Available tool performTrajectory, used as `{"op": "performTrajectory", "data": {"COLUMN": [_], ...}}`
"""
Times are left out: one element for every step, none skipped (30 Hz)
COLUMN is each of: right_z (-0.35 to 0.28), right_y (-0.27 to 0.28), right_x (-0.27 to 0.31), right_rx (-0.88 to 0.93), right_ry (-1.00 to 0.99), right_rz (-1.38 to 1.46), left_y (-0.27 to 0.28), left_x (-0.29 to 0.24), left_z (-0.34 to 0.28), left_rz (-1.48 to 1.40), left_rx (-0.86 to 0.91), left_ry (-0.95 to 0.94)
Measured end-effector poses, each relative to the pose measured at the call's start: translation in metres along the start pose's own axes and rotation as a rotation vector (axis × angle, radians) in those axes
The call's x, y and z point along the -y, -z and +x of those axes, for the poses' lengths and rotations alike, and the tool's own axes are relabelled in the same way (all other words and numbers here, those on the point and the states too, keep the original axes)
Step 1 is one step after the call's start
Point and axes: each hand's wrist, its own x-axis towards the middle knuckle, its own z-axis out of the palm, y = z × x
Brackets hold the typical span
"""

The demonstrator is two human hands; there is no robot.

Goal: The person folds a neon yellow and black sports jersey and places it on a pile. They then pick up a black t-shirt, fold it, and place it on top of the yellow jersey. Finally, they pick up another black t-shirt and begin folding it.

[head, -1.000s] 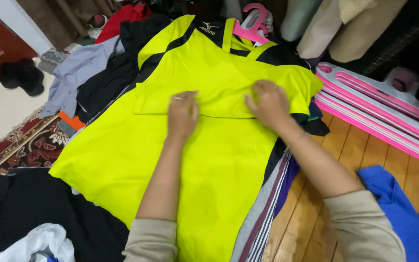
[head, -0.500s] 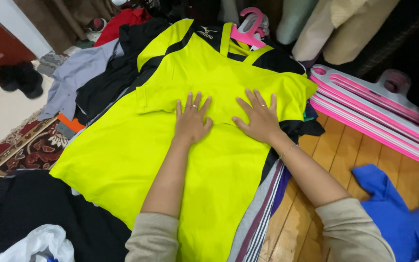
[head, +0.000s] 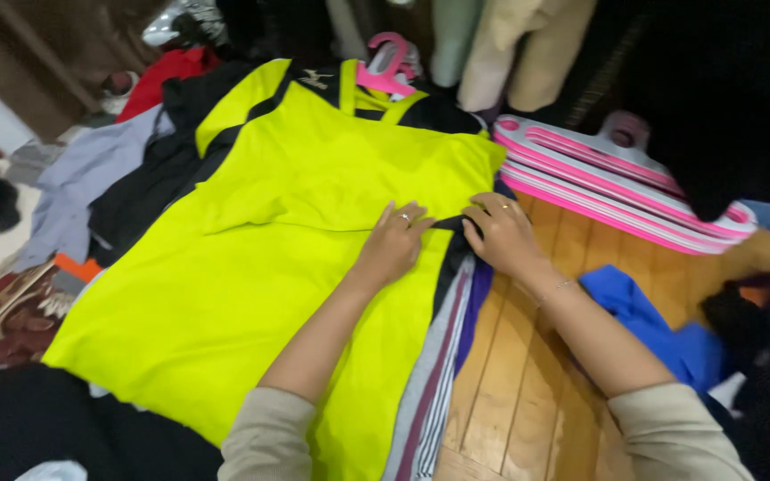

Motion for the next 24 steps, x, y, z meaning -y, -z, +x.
{"op": "performTrajectory", "data": {"right_z": [-0.007,-0.014,-0.022,-0.028,-0.034,-0.042,-0.049,-0.057,-0.066,-0.074,-0.082,-0.092,-0.098,-0.105,-0.113,-0.122,-0.131,-0.138,-0.149,-0.158,-0.167,-0.171,-0.175,-0.178], "right_y": [0.006,0.013,0.019,0.029,0.039,0.049,0.057,0.066,0.074,0.085,0.096,0.108,0.118,0.129,0.140,0.153,0.166,0.178,0.188,0.198,0.207,0.221,0.235,0.248], "right_x": [-0.012,-0.023,-0.035,-0.045,-0.055,-0.066,-0.076,-0.085,-0.095,-0.101,-0.107,-0.112,-0.118,-0.124,-0.131,-0.135,-0.138,-0.141,-0.147,-0.153,-0.159,-0.155,-0.151,-0.147], "right_rx": [0.002,0.043,0.084,0.086,0.127,0.168,0.169,0.176,0.184,0.186,0.177,0.170,0.174,0.172,0.170,0.175,0.176,0.178,0.184,0.172,0.159,0.161,0.168,0.175], "right_ry": [-0.012,-0.027,-0.041,-0.058,-0.088,-0.123,-0.143,-0.158,-0.172,-0.199,-0.195,-0.195,-0.224,-0.242,-0.259,-0.286,-0.317,-0.342,-0.363,-0.378,-0.393,-0.406,-0.479,-0.550], "right_rz": [-0.014,-0.041,-0.068,-0.082,-0.091,-0.101,-0.116,-0.153,-0.190,-0.206,-0.243,-0.283,-0.302,-0.328,-0.355,-0.376,-0.410,-0.440,-0.458,-0.484,-0.510,-0.523,-0.500,-0.475], "left_y": [-0.013,-0.026,-0.039,-0.044,-0.049,-0.054,-0.057,-0.060,-0.063,-0.071,-0.079,-0.087,-0.086,-0.086,-0.085,-0.099,-0.112,-0.125,-0.124,-0.123,-0.121,-0.130,-0.140,-0.148], "left_x": [-0.006,-0.012,-0.019,-0.029,-0.040,-0.051,-0.066,-0.083,-0.100,-0.115,-0.132,-0.151,-0.168,-0.187,-0.206,-0.222,-0.239,-0.255,-0.272,-0.287,-0.302,-0.317,-0.332,-0.347], "left_z": [0.005,0.010,0.016,0.023,0.030,0.038,0.048,0.058,0.067,0.076,0.085,0.093,0.102,0.112,0.120,0.126,0.132,0.138,0.141,0.144,0.146,0.148,0.150,0.152], "left_rz": [-0.011,-0.057,-0.102,-0.115,-0.162,-0.209,-0.222,-0.270,-0.317,-0.333,-0.318,-0.307,-0.327,-0.427,-0.527,-0.547,-0.547,-0.546,-0.564,-0.581,-0.599,-0.609,-0.652,-0.695], "left_rx": [0.000,-0.008,-0.017,-0.014,0.039,0.094,0.099,0.106,0.113,0.123,0.115,0.107,0.116,0.140,0.167,0.175,0.157,0.136,0.142,0.138,0.134,0.137,0.128,0.119], "left_ry": [-0.015,-0.054,-0.094,-0.111,-0.112,-0.117,-0.138,-0.152,-0.166,-0.191,-0.227,-0.266,-0.295,-0.296,-0.297,-0.324,-0.341,-0.352,-0.373,-0.375,-0.377,-0.393,-0.400,-0.406]}}
